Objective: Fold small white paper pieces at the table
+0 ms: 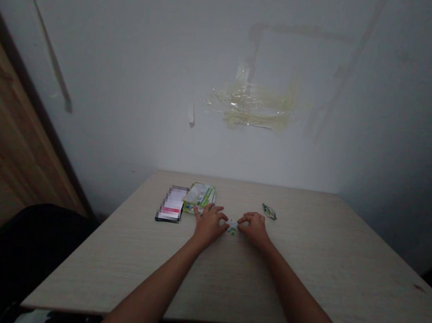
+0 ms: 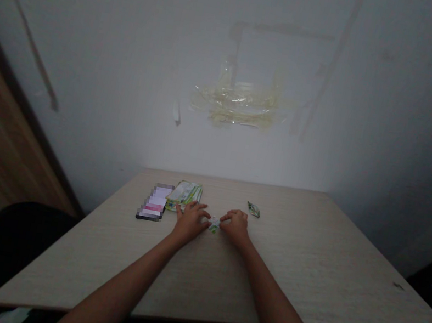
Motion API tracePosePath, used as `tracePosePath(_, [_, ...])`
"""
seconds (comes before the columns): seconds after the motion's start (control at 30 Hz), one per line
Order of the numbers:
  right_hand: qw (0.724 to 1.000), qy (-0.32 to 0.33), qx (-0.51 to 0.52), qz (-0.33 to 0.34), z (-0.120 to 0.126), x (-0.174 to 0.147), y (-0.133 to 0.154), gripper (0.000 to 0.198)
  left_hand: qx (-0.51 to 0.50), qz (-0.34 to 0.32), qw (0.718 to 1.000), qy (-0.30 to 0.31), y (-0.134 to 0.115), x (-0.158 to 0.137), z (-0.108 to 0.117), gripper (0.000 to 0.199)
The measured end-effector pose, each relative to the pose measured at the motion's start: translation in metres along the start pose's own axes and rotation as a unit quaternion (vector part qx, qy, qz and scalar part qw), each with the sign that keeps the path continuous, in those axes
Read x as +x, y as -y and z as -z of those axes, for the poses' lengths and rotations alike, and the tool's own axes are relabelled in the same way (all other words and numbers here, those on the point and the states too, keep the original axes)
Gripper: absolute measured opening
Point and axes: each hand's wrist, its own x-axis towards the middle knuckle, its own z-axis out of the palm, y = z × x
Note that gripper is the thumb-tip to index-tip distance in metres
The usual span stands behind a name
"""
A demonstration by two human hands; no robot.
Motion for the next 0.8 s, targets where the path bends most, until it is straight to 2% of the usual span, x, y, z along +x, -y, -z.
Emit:
tracePosePath(0.13, [1.000, -0.001, 0.001, -0.007, -0.001, 0.001, -0.001, 0.022, -0.030, 0.015, 0.999, -0.005, -0.001, 0.003, -0.003, 0.015])
tracePosePath(0.3, [0.999, 0.014, -0.002, 0.035, 0.000, 0.003, -0.004, 0.026, -0.070, 0.017, 0.997, -0.031, -0.002, 0.003, -0.002, 0.014])
tracePosePath(0.43, [0.999, -0.007, 0.002, 0.032, -0.003, 0.004, -0.009, 0.019, -0.092, 0.020, 0.994, -0.054, -0.002, 0.003, -0.002, 0.013])
tracePosePath(0.8, [0.996, -0.021, 0.039, 0.076, -0.003, 0.006, -0.014, 0.014, -0.097, 0.019, 0.992, -0.080, -0.001, 0.002, 0.000, 0.010])
